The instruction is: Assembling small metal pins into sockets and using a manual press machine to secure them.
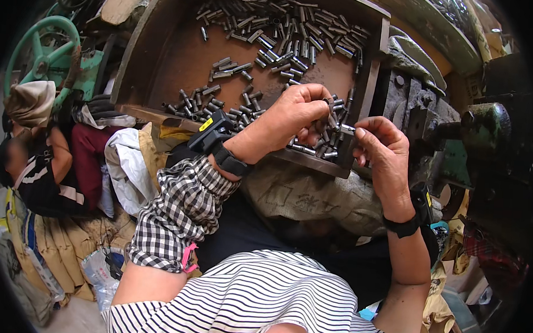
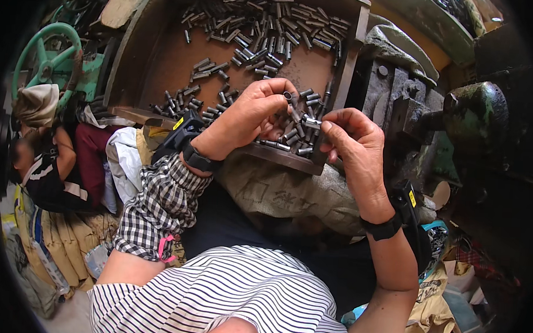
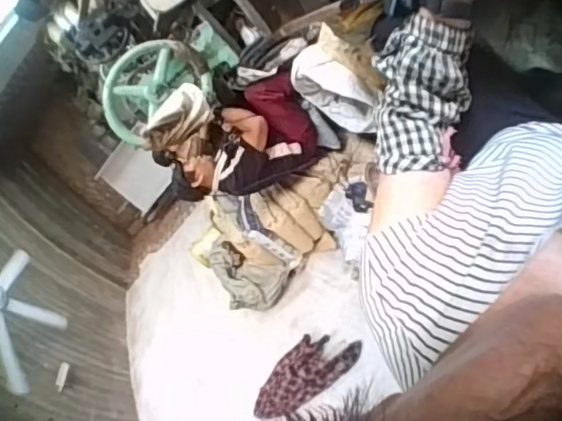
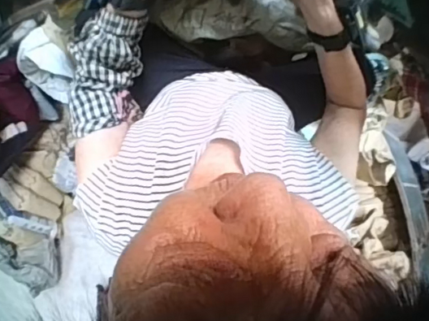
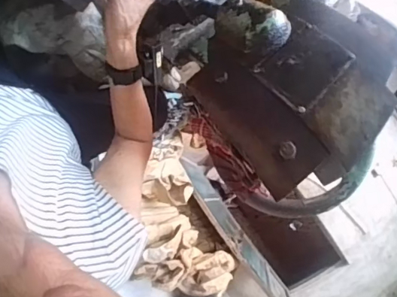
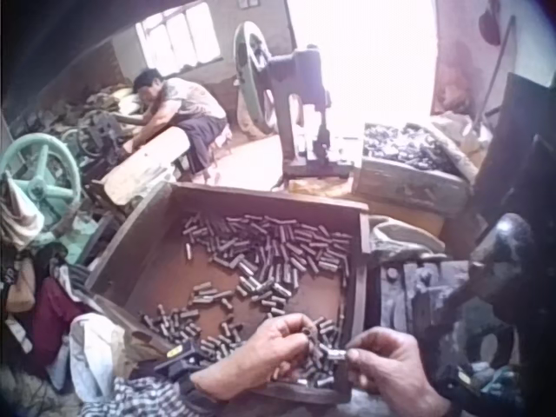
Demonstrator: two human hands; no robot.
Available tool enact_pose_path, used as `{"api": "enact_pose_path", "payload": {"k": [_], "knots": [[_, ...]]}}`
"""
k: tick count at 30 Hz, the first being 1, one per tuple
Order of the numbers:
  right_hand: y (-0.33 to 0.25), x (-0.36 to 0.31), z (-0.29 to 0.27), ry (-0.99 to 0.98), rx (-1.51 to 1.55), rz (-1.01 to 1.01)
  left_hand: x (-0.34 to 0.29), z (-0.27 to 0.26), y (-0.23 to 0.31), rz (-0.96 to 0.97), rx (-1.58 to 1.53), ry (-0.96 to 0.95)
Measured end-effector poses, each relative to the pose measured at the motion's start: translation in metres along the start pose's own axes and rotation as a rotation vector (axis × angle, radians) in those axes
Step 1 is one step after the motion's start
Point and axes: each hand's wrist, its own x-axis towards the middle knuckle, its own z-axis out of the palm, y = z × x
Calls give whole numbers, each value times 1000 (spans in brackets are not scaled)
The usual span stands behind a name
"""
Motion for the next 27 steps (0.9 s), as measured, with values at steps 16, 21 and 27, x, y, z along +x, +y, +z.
{"api": "enact_pose_path", "payload": {"k": [16,21,27], "knots": [[5,-1,6,34,273,55,-3,1,-7,63,40,-40],[7,-2,6,50,193,-18,-7,5,-10,70,31,-23],[3,-1,-5,-12,191,57,-11,11,-4,81,162,-154]]}}
